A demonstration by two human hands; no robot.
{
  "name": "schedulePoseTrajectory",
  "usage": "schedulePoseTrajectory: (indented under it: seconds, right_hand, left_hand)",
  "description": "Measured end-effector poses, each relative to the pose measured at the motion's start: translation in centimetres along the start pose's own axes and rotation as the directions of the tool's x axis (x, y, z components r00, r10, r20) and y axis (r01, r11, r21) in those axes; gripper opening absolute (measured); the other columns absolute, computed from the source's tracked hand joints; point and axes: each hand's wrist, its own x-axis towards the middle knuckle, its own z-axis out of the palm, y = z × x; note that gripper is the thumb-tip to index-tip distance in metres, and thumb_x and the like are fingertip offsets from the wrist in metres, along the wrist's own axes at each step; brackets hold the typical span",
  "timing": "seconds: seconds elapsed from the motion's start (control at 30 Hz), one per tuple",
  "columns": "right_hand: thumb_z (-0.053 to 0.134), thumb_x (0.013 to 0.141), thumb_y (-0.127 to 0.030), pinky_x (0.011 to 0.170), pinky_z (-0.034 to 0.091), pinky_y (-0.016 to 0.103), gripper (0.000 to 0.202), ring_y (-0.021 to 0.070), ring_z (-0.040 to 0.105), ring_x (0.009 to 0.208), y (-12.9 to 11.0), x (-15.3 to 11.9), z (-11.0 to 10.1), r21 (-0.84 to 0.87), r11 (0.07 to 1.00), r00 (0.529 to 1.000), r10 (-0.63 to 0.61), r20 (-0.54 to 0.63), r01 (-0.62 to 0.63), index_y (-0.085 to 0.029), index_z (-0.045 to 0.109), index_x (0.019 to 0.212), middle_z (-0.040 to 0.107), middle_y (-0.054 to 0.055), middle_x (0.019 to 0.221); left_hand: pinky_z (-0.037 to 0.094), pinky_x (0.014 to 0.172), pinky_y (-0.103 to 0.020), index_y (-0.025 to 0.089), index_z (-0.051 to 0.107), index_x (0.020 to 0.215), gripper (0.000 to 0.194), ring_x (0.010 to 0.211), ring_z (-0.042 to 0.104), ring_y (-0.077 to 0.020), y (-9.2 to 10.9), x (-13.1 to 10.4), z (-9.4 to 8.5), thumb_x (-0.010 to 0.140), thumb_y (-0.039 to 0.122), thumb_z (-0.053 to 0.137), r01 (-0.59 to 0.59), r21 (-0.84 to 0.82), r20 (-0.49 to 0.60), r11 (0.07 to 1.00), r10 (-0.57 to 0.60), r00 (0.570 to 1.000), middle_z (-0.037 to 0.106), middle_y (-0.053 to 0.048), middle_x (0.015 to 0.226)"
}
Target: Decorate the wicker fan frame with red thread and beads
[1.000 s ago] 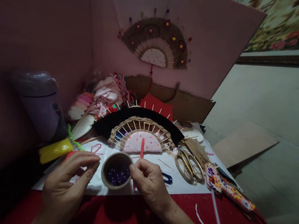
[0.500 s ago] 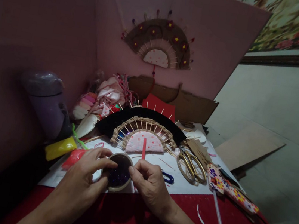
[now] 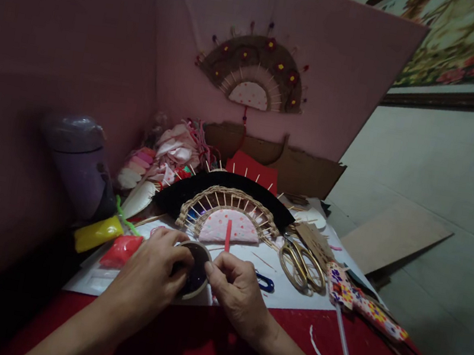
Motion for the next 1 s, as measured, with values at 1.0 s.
schedulePoseTrajectory:
  seconds: [1.0]
  right_hand:
    - [0.050, 0.086, -0.038, 0.046, 0.023, 0.023, 0.033, 0.0086, 0.029, 0.050, 0.3, 0.1, 0.0, -0.014, 1.000, 1.000, -0.016, 0.012, 0.016, -0.019, 0.041, 0.060, 0.034, -0.006, 0.052]
  left_hand:
    - [0.041, 0.076, -0.031, 0.019, 0.068, 0.064, 0.017, 0.082, 0.054, -0.0197, 0.3, 1.9, -0.8, 0.070, 0.022, 0.053, 0.165, -0.038, 0.289, 0.986, -0.148, 0.946, 0.064, -0.005, 0.083]
